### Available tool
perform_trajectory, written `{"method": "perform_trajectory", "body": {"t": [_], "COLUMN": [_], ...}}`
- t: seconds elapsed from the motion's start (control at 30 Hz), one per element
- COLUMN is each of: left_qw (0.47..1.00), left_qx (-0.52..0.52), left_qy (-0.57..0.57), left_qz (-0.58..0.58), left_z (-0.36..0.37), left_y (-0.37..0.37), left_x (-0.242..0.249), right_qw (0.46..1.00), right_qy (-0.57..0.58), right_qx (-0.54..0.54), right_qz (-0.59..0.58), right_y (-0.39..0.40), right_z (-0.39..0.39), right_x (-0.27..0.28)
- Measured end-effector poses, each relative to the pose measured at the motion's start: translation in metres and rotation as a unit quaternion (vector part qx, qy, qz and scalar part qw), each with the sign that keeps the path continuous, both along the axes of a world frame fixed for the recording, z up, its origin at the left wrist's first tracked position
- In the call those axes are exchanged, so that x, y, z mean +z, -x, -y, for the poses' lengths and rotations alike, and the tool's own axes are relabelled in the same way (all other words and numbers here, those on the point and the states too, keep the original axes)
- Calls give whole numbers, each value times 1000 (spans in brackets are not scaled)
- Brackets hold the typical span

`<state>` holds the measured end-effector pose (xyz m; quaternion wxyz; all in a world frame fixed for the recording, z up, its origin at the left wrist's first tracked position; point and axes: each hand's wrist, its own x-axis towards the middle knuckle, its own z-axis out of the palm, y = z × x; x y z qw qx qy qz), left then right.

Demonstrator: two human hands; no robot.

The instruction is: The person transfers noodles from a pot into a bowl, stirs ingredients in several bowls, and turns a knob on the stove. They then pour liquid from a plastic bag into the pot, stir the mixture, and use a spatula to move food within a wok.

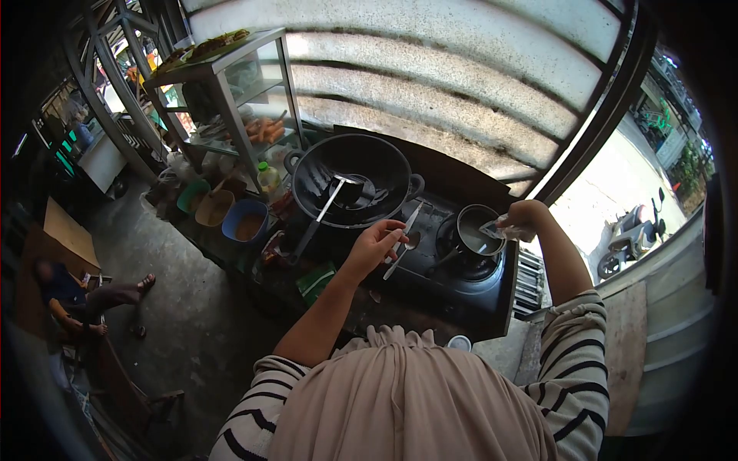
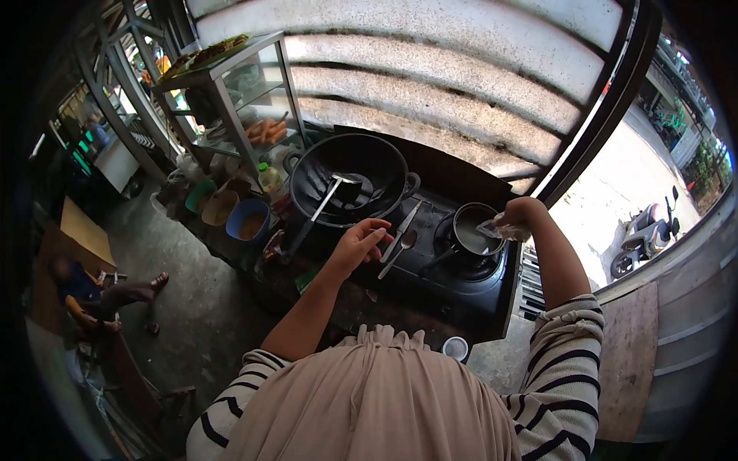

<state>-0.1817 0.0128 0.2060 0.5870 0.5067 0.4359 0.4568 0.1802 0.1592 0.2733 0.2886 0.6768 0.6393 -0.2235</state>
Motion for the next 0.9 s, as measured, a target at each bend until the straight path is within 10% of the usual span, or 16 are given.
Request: {"method": "perform_trajectory", "body": {"t": [0.7, 0.9], "left_qw": [1000, 1000], "left_qx": [-13, -12], "left_qy": [-9, -18], "left_qz": [-20, -22], "left_z": [-1, 0], "left_y": [-5, -3], "left_x": [6, 6], "right_qw": [969, 988], "right_qy": [-107, -107], "right_qx": [63, 57], "right_qz": [-214, -95], "right_y": [-46, -19], "right_z": [-31, -12], "right_x": [-42, -17]}}
